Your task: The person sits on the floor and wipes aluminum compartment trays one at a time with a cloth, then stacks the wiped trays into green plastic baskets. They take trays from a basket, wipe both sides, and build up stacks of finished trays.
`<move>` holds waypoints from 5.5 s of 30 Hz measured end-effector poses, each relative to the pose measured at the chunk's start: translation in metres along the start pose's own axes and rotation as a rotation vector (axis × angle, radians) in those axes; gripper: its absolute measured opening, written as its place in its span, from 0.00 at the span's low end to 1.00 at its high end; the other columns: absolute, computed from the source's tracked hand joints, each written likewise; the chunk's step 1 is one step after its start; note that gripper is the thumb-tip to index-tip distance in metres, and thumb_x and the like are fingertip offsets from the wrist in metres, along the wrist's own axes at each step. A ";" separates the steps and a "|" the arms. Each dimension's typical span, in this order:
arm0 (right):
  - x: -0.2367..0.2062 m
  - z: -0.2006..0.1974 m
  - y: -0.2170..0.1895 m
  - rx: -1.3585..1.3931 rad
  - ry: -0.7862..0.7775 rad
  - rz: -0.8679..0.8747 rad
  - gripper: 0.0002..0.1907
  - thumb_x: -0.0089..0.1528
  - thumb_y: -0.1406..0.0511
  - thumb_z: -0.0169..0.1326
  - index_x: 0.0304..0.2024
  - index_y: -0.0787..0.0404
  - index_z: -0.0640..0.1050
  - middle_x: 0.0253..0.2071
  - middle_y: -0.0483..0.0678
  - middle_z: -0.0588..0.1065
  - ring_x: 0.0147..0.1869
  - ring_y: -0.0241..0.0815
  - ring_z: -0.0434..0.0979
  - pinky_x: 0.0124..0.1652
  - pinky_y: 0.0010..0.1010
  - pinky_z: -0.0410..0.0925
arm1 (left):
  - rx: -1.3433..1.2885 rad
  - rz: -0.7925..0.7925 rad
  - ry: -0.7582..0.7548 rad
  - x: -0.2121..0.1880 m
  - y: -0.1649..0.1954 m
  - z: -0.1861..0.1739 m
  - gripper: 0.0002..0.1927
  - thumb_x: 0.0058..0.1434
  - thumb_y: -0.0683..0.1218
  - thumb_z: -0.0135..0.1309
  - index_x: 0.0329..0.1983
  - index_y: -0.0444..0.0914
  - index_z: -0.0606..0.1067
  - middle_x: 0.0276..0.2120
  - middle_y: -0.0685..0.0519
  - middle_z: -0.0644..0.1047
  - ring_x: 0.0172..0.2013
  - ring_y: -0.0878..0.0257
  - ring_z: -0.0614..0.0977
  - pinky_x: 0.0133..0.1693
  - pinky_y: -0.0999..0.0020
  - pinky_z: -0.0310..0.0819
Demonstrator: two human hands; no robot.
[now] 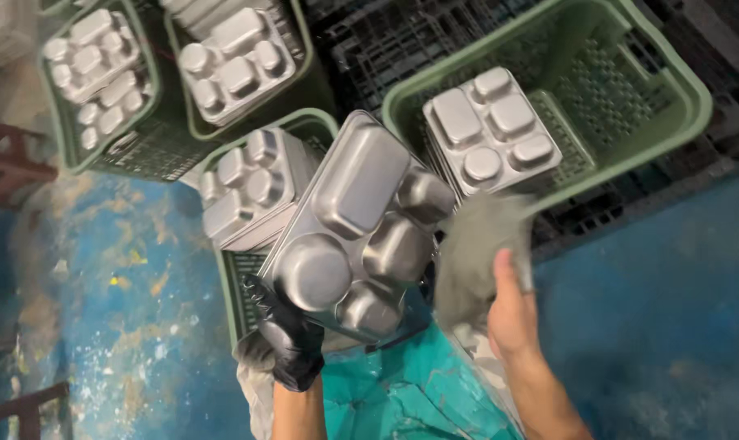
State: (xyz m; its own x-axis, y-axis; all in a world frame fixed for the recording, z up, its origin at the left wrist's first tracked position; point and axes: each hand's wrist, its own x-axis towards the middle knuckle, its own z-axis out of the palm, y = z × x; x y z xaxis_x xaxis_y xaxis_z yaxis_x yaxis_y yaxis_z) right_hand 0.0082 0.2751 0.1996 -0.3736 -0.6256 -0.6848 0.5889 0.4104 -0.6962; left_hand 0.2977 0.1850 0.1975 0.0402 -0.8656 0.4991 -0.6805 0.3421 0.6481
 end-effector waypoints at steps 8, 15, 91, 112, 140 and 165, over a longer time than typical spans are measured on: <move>0.102 0.059 -0.062 -0.272 -0.221 -1.433 0.22 0.75 0.56 0.41 0.58 0.70 0.71 0.66 0.69 0.64 0.72 0.56 0.63 0.69 0.42 0.56 | -0.426 -0.138 -0.420 -0.016 0.097 0.048 0.17 0.68 0.53 0.50 0.35 0.32 0.71 0.26 0.48 0.70 0.26 0.57 0.70 0.30 0.60 0.64; 0.196 0.025 -0.055 -0.465 -0.041 -0.688 0.18 0.66 0.64 0.50 0.54 0.69 0.77 0.44 0.57 0.82 0.48 0.45 0.80 0.48 0.36 0.71 | -0.570 0.136 -0.450 0.020 0.153 0.050 0.23 0.71 0.57 0.50 0.25 0.37 0.76 0.18 0.51 0.72 0.18 0.58 0.76 0.23 0.62 0.66; -0.027 -0.045 0.087 0.381 -0.464 0.428 0.28 0.63 0.55 0.50 0.64 0.59 0.70 0.59 0.51 0.77 0.60 0.51 0.76 0.56 0.49 0.70 | 0.473 0.105 -0.705 -0.035 -0.190 0.095 0.20 0.54 0.53 0.57 0.50 0.44 0.78 0.36 0.44 0.81 0.44 0.45 0.82 0.44 0.45 0.73; 0.407 0.063 -0.193 -2.067 -0.202 -0.903 0.43 0.55 0.34 0.52 0.58 0.58 0.78 0.62 0.59 0.71 0.62 0.63 0.71 0.51 0.56 0.69 | 0.452 -0.205 -0.880 -0.007 -0.193 0.113 0.17 0.49 0.48 0.59 0.44 0.48 0.79 0.46 0.46 0.80 0.49 0.46 0.79 0.50 0.52 0.74; 0.003 -0.037 -0.150 0.773 -0.776 -0.750 0.35 0.66 0.46 0.43 0.66 0.61 0.71 0.69 0.51 0.71 0.74 0.51 0.68 0.72 0.46 0.59 | 0.248 -0.087 -0.488 -0.054 -0.005 -0.118 0.15 0.62 0.48 0.55 0.50 0.37 0.76 0.34 0.41 0.81 0.38 0.43 0.82 0.43 0.50 0.76; -0.117 -0.026 0.041 -0.173 -0.700 -0.103 0.36 0.66 0.45 0.38 0.65 0.64 0.69 0.66 0.56 0.71 0.67 0.56 0.72 0.66 0.50 0.63 | 0.613 0.095 -0.370 -0.135 0.008 -0.210 0.24 0.56 0.45 0.56 0.58 0.40 0.74 0.52 0.44 0.79 0.60 0.49 0.76 0.69 0.45 0.53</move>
State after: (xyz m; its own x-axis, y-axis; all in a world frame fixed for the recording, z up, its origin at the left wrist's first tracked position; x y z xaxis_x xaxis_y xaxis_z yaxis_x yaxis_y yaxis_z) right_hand 0.0569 0.3823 0.2458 0.1589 -0.9206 -0.3567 0.4322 0.3897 -0.8132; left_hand 0.4404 0.3809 0.2560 -0.2157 -0.9466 0.2396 -0.9613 0.2490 0.1181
